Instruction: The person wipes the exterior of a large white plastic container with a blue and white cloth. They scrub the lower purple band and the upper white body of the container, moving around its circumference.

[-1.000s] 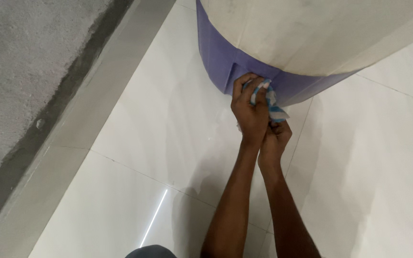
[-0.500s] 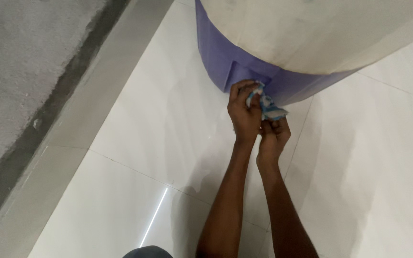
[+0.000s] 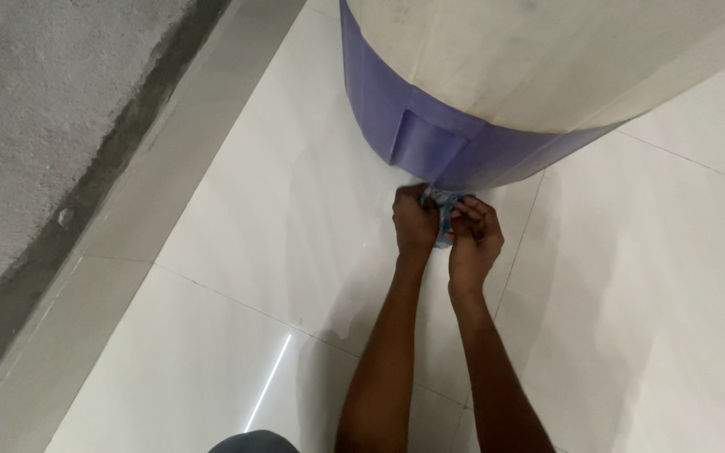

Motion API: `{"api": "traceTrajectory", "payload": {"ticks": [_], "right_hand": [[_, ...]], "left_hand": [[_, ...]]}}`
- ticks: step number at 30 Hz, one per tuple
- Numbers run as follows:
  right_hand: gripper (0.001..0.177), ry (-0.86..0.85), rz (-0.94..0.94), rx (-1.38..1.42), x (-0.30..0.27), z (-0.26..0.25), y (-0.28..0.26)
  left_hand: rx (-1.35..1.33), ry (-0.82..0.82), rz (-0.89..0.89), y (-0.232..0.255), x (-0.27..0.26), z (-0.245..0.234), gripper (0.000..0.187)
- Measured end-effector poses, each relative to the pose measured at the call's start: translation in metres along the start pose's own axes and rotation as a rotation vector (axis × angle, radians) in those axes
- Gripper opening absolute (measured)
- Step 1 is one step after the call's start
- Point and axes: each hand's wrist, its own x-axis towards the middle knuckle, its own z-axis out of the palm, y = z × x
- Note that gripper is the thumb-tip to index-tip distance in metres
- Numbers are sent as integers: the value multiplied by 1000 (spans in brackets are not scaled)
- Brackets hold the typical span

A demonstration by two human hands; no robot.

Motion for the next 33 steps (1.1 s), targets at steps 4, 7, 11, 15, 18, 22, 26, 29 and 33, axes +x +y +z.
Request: {"api": "traceTrajectory", "payload": {"ticks": [4, 7, 11, 15, 18, 22, 26, 29, 33], "right_hand": [[21, 40, -100, -70, 1, -2, 4], [18, 64, -25, -66, 1, 2, -1], [21, -24, -65, 10, -3, 13, -6], [20, -49, -46, 8, -4, 18, -5], [19, -54, -26, 15, -5, 15, 0], [18, -76, -21, 6, -3, 12, 5], [21, -76, 1, 4, -2, 11, 6], [22, -80, 2, -9, -3, 7, 5], [24, -80, -2, -42, 0, -2, 7]], "left_hand": [[-233, 103, -103, 6, -13, -13, 28], [-284, 292, 169, 35, 0, -34, 24], [-300, 434, 466, 88, 17, -47, 20], [-300, 471, 463, 111, 19, -54, 18], [-316, 458, 429, 111, 27, -53, 19], [-284, 458, 383, 95, 32, -44, 22], [-237, 501, 312, 46, 41, -27, 25], [-133, 547, 203, -8, 53, -12, 20], [-216, 525, -150, -56, 60, 1, 17]]}}
